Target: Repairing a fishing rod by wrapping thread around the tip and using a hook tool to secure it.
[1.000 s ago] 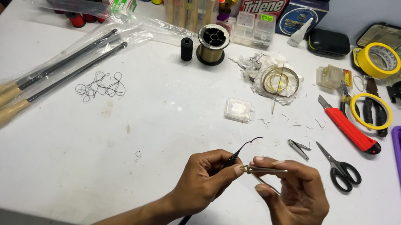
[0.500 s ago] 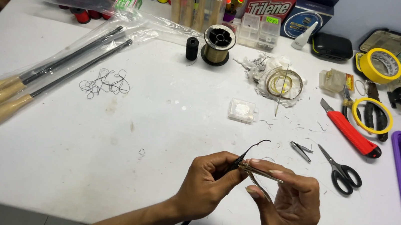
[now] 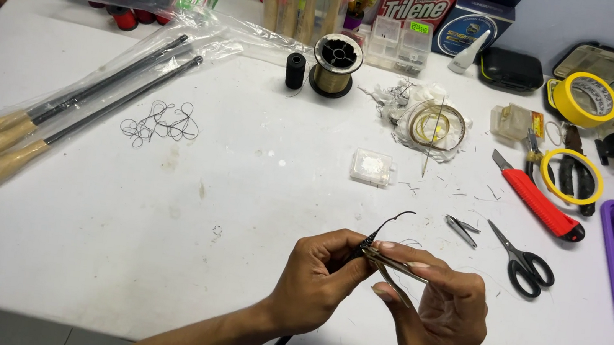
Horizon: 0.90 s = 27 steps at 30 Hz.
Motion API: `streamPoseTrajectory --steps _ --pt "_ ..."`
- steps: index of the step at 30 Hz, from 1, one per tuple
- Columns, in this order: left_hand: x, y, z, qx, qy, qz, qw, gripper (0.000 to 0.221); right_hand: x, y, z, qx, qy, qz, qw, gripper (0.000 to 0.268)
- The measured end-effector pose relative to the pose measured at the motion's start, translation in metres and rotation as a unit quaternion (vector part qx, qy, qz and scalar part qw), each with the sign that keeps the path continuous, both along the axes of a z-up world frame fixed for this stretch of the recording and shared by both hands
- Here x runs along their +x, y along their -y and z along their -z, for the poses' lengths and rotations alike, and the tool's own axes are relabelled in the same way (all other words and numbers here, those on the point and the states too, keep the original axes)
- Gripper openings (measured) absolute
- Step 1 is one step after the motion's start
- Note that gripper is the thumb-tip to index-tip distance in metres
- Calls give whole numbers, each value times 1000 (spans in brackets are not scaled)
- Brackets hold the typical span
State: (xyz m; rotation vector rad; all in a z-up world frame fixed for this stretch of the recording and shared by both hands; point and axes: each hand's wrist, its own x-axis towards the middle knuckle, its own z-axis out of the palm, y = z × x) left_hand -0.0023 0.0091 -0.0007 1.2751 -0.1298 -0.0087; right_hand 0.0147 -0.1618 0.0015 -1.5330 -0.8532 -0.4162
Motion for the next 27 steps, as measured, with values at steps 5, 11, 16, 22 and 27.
streamPoseTrajectory --steps 5,11,16,22,27 --pt "0 0 2 -11 3 2 1000 12 2 1 1 3 2 -18 1000 43" --pt "1 0 1 -10 3 1 1000 12 4 3 4 -4 17 -15 1000 42" --pt "1 0 1 -11 -3 3 1000 11 5 2 1 -9 20 -8 1000 39" --pt "1 1 0 -17 -1 5 1000 12 8 5 -2 -5 27 -9 1000 39" --pt "2 -2 -3 -3 -19 -8 1000 16 36 30 -15 9 8 139 990 39"
